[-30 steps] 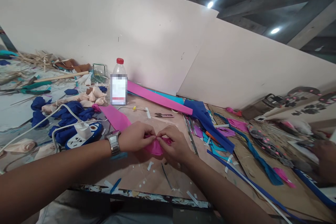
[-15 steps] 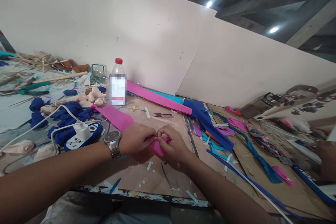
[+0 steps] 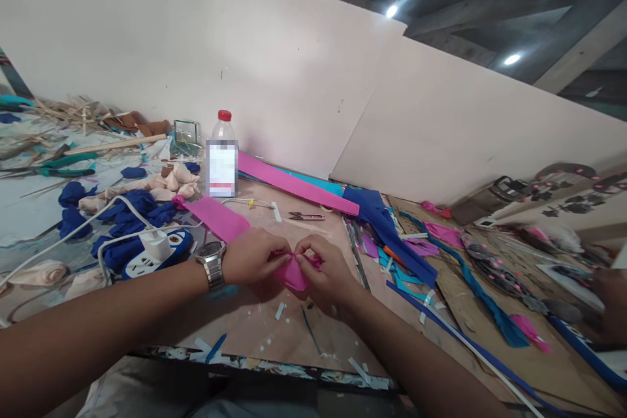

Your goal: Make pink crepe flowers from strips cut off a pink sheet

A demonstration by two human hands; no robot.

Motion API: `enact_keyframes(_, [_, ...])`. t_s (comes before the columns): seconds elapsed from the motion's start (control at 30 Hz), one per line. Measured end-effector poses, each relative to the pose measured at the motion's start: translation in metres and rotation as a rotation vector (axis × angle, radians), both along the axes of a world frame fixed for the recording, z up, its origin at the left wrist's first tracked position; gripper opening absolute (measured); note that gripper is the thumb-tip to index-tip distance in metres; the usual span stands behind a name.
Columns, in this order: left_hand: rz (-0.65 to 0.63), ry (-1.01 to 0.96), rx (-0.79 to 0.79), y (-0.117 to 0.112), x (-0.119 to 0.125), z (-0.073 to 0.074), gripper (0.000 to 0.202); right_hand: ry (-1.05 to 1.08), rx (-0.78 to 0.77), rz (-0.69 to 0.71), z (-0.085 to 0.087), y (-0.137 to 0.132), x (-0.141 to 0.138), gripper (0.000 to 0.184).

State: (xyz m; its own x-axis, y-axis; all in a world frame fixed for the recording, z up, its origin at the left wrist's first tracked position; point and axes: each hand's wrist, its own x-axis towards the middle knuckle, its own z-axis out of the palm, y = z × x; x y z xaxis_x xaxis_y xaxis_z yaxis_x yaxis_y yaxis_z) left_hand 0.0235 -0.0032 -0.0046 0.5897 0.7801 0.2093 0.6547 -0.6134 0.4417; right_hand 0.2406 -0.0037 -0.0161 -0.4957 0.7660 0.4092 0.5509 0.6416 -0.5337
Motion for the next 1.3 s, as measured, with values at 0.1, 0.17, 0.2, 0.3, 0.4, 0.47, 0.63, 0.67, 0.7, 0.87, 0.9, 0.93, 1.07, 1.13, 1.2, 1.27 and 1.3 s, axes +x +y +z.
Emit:
enact_keyframes(0.1, [-0.018,-0.018,-0.012,0.0017,-0.0016,0.0005,0.031,0.009,0.026,-0.001,0.0008,0.0010,0.0013,0.005])
enact_keyframes(0.17, [-0.030,-0.023,-0.012,0.0017,-0.0019,0.0011,0.030,0.007,0.037,0.013,0.0007,0.0010,0.0015,0.005])
enact_keyframes(0.2, [-0.038,-0.028,-0.015,0.0014,-0.0020,0.0015,0.029,0.000,0.037,0.019,0.0006,0.0007,0.0013,0.005])
enact_keyframes(0.3, [-0.068,-0.046,-0.028,0.0004,-0.0021,0.0027,0.028,-0.024,0.023,0.027,0.0014,-0.0008,0.0003,0.006])
enact_keyframes(0.4, [-0.077,-0.048,-0.020,0.0006,-0.0027,0.0028,0.030,-0.026,0.011,0.042,0.0033,-0.0017,-0.0007,0.008])
enact_keyframes(0.47, [-0.070,-0.043,-0.014,0.0013,-0.0032,0.0024,0.030,-0.018,0.004,0.052,0.0041,-0.0012,-0.0007,0.011])
enact_keyframes(0.63, [-0.051,-0.041,-0.033,0.0018,-0.0041,0.0024,0.028,-0.003,0.009,0.048,0.0021,0.0017,0.0007,0.012])
enact_keyframes(0.67, [-0.045,-0.040,-0.034,0.0016,-0.0042,0.0028,0.027,0.003,0.015,0.038,0.0017,0.0022,0.0010,0.010])
enact_keyframes(0.7, [-0.032,-0.038,-0.031,0.0015,-0.0041,0.0032,0.027,0.007,0.023,0.029,0.0016,0.0025,0.0013,0.009])
enact_keyframes(0.87, [0.052,-0.040,-0.008,0.0016,-0.0043,0.0050,0.025,0.001,0.118,0.003,0.0041,0.0034,0.0029,0.019])
enact_keyframes(0.9, [0.058,-0.044,-0.004,0.0018,-0.0044,0.0048,0.025,-0.004,0.141,-0.002,0.0048,0.0033,0.0032,0.019])
enact_keyframes(0.93, [0.057,-0.047,-0.001,0.0021,-0.0045,0.0045,0.025,-0.010,0.163,-0.005,0.0054,0.0031,0.0033,0.019])
enact_keyframes(1.07, [0.027,-0.054,0.015,0.0032,-0.0043,0.0024,0.025,-0.042,0.208,0.020,0.0063,0.0019,0.0025,0.019])
enact_keyframes(1.13, [0.007,-0.047,0.014,0.0033,-0.0039,0.0014,0.026,-0.055,0.203,0.040,0.0058,0.0017,0.0014,0.016])
enact_keyframes(1.2, [-0.009,-0.039,0.009,0.0030,-0.0035,0.0006,0.028,-0.060,0.190,0.057,0.0050,0.0019,0.0004,0.010])
enact_keyframes(1.27, [-0.021,-0.030,0.011,0.0025,-0.0033,-0.0001,0.028,-0.062,0.178,0.065,0.0044,0.0020,-0.0001,0.008])
enact_keyframes(1.3, [-0.023,-0.025,0.014,0.0022,-0.0032,-0.0003,0.028,-0.062,0.175,0.066,0.0043,0.0018,-0.0001,0.007])
